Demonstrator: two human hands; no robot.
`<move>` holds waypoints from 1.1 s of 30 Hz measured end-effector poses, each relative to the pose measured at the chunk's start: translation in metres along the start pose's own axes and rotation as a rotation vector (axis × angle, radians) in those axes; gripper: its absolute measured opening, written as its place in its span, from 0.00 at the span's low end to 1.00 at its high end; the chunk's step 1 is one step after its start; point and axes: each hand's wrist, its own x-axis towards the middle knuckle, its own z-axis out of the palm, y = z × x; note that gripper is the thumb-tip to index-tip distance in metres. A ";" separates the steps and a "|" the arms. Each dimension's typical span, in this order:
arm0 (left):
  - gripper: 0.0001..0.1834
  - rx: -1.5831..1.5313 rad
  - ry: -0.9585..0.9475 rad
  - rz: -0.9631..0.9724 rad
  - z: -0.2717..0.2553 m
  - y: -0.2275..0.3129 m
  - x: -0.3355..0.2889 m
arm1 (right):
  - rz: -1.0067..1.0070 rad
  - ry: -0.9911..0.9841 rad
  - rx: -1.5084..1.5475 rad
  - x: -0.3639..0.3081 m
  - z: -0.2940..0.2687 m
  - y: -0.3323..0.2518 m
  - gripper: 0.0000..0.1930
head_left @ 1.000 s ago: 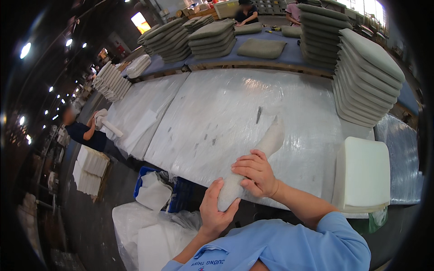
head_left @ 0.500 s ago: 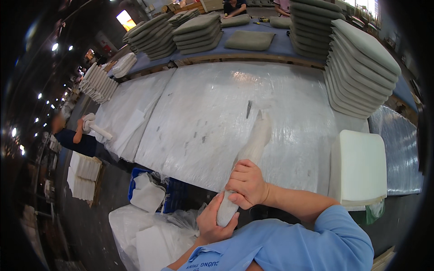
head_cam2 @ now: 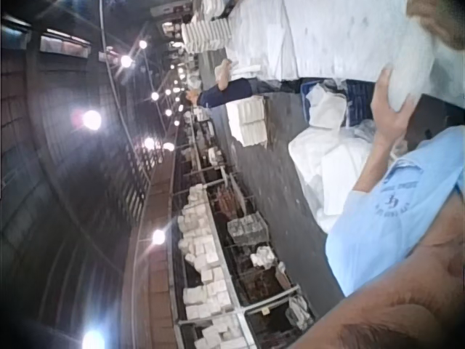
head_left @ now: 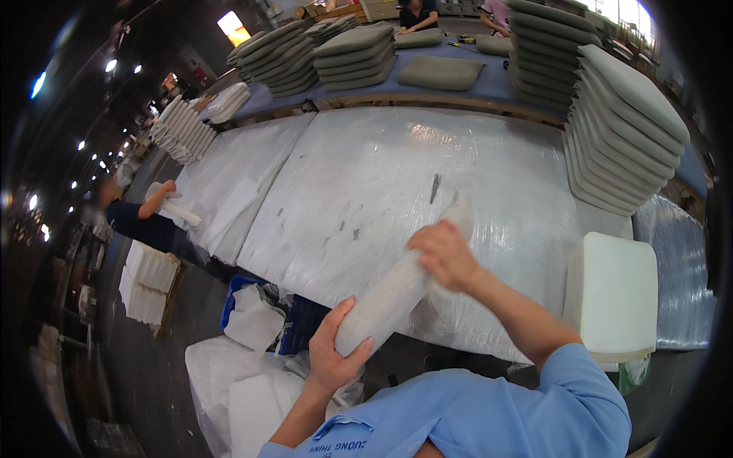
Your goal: The person inserts rectangular foam inserts into pillow covers one at a time, adjusts the edges, and stacks the finished pillows on a nearby pile. The process is repeated for multiple units in a factory setting.
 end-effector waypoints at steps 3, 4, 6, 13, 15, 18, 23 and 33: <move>0.35 0.018 0.090 -0.073 0.003 0.000 -0.002 | 0.120 0.078 -0.052 -0.013 -0.010 0.041 0.12; 0.34 0.021 0.118 -0.056 0.009 -0.001 -0.003 | 0.157 0.106 -0.048 -0.015 -0.012 0.048 0.12; 0.33 0.003 0.149 -0.026 0.021 0.000 0.000 | 0.119 0.148 -0.066 -0.017 -0.016 0.062 0.13; 0.29 -0.234 0.199 0.047 0.051 -0.007 0.010 | -0.070 0.277 -0.171 0.027 -0.082 0.062 0.17; 0.29 -0.124 0.158 0.069 0.059 -0.018 0.015 | -0.043 0.192 -0.287 0.028 -0.093 0.057 0.16; 0.28 0.028 0.026 0.152 0.077 -0.040 0.028 | 0.010 0.188 -0.460 0.004 -0.099 0.063 0.15; 0.30 0.220 -0.205 0.266 0.099 -0.013 0.051 | 0.112 0.143 -0.492 -0.042 -0.113 0.058 0.13; 0.46 0.438 -0.709 0.154 0.136 0.033 0.079 | 0.015 0.040 -0.446 -0.071 -0.088 -0.021 0.18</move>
